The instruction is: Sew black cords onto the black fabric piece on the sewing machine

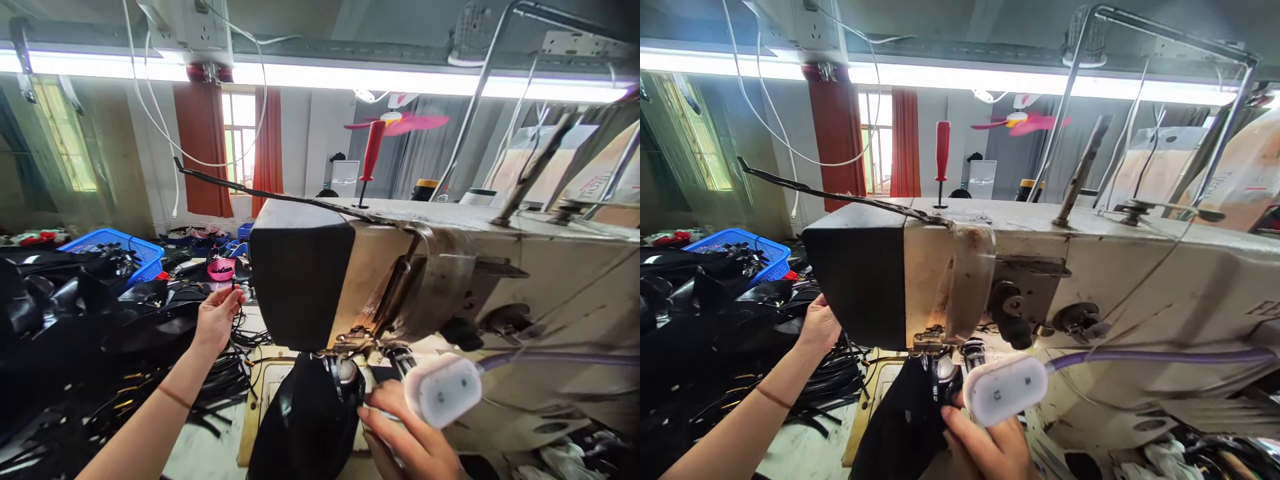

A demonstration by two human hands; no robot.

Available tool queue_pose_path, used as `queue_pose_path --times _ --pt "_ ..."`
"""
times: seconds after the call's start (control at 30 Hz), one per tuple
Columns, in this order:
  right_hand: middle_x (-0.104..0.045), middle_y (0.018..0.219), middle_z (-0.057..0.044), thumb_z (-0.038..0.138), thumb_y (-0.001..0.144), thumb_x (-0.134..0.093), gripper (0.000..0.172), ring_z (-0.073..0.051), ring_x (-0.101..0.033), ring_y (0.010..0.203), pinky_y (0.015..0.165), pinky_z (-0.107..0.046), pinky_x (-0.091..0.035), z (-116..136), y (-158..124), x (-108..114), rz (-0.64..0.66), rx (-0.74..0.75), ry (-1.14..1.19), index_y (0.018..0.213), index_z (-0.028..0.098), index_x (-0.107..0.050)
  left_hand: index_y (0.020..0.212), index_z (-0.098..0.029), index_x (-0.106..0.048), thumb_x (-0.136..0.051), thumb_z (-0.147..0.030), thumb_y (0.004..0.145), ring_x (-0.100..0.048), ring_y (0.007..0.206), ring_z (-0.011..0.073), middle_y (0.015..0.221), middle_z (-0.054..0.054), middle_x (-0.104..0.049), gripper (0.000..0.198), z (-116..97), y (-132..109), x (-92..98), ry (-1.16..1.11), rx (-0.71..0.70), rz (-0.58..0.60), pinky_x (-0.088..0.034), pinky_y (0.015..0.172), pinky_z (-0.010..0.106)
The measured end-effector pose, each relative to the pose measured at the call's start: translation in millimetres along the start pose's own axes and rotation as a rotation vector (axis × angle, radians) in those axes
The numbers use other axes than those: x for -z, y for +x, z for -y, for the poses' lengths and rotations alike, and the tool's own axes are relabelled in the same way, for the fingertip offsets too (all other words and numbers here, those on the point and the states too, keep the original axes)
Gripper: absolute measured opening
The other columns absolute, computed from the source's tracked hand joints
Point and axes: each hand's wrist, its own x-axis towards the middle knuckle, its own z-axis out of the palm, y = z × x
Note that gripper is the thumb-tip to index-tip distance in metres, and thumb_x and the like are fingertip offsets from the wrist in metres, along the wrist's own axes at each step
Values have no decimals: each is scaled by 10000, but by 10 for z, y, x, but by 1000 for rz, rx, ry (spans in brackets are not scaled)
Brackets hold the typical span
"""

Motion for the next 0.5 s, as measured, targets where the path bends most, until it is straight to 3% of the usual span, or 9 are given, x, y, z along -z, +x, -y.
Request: queue_pose_path --times 0.07,0.13,0.2,0.3,0.4,0.5 --pt "-715 1051 -114 153 861 -583 261 -240 -687 992 868 -337 -565 17 37 -51 -24 -80 90 1091 193 -699 772 -181 -723 -697 -467 780 -636 651 128 763 20 -705 287 -250 -158 -58 17 -71 69 -544 634 258" --pt "-722 1012 -110 202 877 -580 209 -247 -689 969 885 -356 -558 2 51 -59 -3 -242 202 1032 202 -721 668 -190 -742 -755 -296 748 -635 666 137 711 25 -697 134 -475 -410 -133 67 -138 227 -535 632 238" --pt "-730 895 -90 285 891 -592 170 -236 -698 873 842 -340 -569 -39 86 -42 64 -492 327 930 207 -738 774 -203 -775 -697 -180 797 -621 646 119 715 28 -681 85 -626 -678 -208 135 -266 375 -518 600 207" --pt "-712 787 -66 427 853 -642 252 -212 -683 757 749 -313 -577 -127 208 0 298 -831 609 836 191 -729 987 -164 -736 -513 -72 909 -618 711 112 810 59 -642 253 -708 -949 -280 352 -603 509 -528 642 202" --pt "-684 776 -44 476 783 -705 298 -164 -640 706 699 -278 -552 -209 326 20 501 -911 894 823 181 -717 1079 -115 -677 -449 -23 925 -625 852 140 903 89 -637 290 -713 -1009 -298 468 -788 552 -545 773 237" --pt "-647 707 -19 488 784 -703 316 -128 -595 618 610 -249 -524 -279 343 -23 550 -928 981 872 185 -712 1122 -93 -645 -434 -27 935 -616 888 157 939 98 -647 290 -751 -967 -306 508 -898 566 -544 819 267"
